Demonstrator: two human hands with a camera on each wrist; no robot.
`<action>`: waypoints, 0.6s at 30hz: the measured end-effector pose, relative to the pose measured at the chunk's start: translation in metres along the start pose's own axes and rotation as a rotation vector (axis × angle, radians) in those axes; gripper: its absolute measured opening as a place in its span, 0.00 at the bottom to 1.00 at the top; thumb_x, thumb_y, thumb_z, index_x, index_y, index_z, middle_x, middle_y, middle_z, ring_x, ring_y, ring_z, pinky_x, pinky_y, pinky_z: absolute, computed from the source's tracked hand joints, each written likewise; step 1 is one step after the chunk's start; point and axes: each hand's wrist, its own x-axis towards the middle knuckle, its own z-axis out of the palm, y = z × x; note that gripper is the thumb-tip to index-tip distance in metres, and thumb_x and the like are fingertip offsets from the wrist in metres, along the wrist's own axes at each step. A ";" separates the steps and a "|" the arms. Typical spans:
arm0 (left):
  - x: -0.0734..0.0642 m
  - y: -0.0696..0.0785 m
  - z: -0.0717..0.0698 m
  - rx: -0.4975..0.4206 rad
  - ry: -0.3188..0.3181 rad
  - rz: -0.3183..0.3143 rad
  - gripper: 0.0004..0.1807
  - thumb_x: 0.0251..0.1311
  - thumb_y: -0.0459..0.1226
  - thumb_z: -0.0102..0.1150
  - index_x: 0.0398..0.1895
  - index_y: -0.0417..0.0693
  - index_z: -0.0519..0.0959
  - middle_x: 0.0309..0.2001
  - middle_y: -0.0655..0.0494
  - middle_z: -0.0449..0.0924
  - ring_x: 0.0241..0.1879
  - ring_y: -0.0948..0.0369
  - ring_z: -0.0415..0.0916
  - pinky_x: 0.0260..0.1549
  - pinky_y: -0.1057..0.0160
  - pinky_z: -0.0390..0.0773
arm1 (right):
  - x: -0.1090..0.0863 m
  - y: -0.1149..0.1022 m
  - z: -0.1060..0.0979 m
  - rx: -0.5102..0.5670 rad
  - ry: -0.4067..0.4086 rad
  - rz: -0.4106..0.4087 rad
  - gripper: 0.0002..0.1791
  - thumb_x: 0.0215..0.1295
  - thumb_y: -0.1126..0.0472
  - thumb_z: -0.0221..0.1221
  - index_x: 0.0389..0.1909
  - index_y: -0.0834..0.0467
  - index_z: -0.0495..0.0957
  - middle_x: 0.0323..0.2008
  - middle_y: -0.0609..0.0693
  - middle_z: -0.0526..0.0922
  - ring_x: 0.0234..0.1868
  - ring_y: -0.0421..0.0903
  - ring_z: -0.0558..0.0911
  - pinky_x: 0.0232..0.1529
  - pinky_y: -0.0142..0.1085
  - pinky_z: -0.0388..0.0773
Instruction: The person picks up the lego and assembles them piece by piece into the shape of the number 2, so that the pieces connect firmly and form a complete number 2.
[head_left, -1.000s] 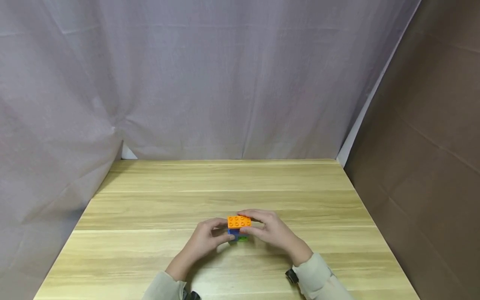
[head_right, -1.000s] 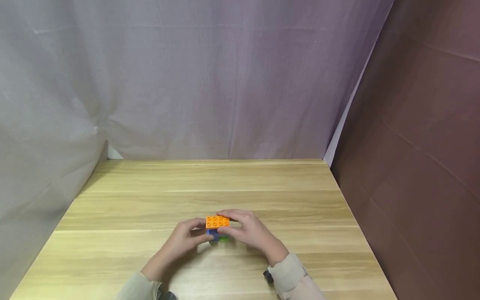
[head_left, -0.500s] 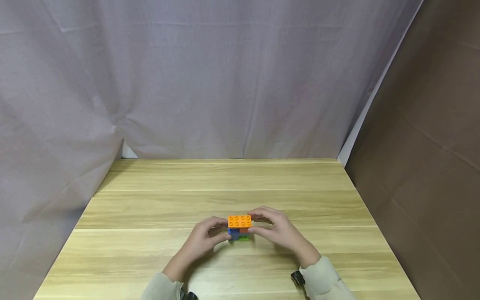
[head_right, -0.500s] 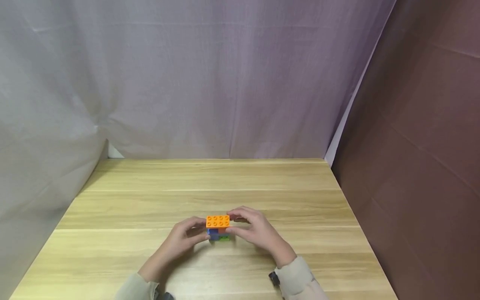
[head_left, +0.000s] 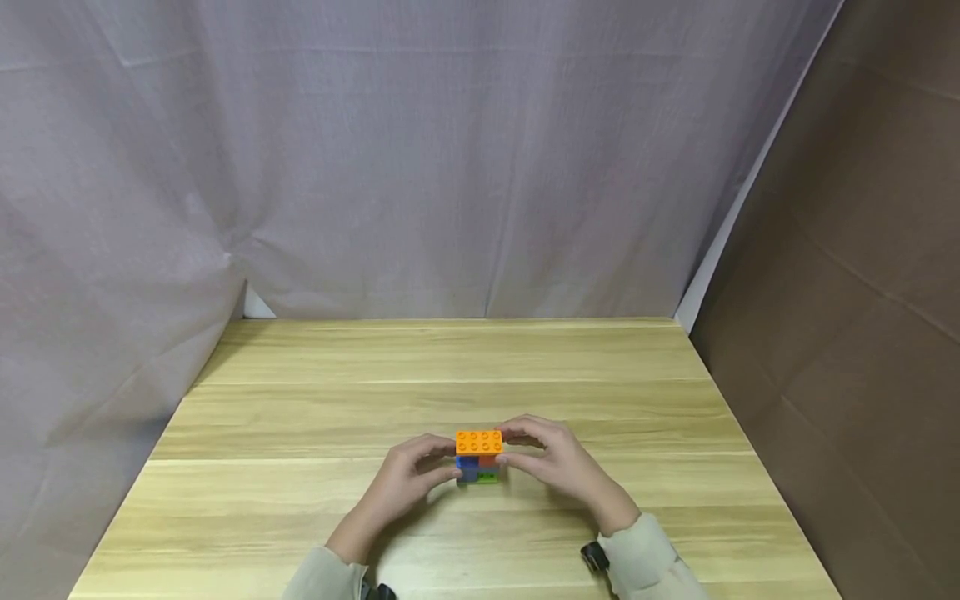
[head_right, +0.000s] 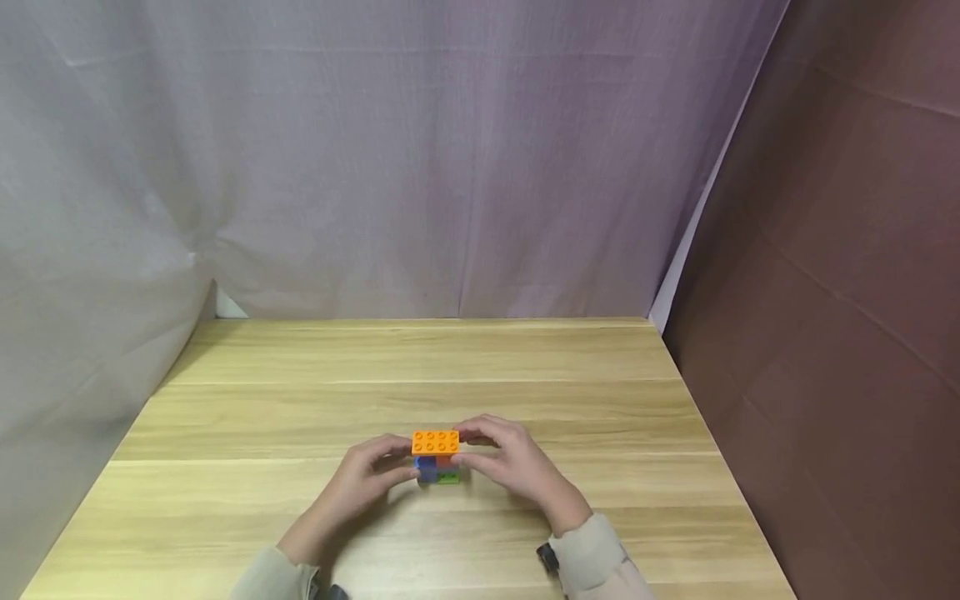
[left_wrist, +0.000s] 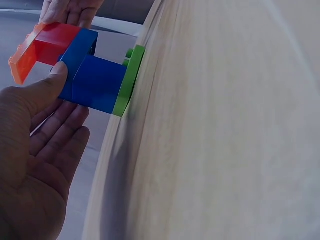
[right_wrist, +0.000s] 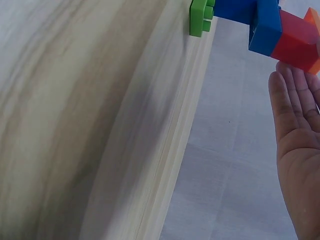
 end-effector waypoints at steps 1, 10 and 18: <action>0.000 0.000 0.000 -0.008 0.003 0.002 0.19 0.57 0.44 0.72 0.52 0.63 0.83 0.52 0.68 0.82 0.55 0.63 0.79 0.58 0.62 0.79 | 0.000 0.000 0.000 -0.005 0.001 0.011 0.19 0.63 0.53 0.69 0.56 0.45 0.80 0.52 0.40 0.83 0.51 0.43 0.84 0.53 0.42 0.84; 0.001 -0.001 0.000 -0.038 0.002 -0.017 0.19 0.56 0.43 0.73 0.52 0.61 0.83 0.52 0.66 0.83 0.53 0.62 0.81 0.55 0.62 0.81 | 0.001 0.001 0.000 0.003 -0.001 0.039 0.19 0.64 0.53 0.68 0.55 0.44 0.80 0.51 0.40 0.84 0.51 0.42 0.84 0.53 0.44 0.84; 0.006 0.009 -0.003 -0.114 -0.015 -0.162 0.19 0.62 0.46 0.70 0.54 0.51 0.82 0.48 0.57 0.85 0.48 0.59 0.84 0.51 0.63 0.83 | 0.015 -0.001 -0.004 0.073 0.016 0.204 0.17 0.67 0.61 0.66 0.55 0.59 0.81 0.49 0.52 0.86 0.47 0.50 0.85 0.49 0.36 0.85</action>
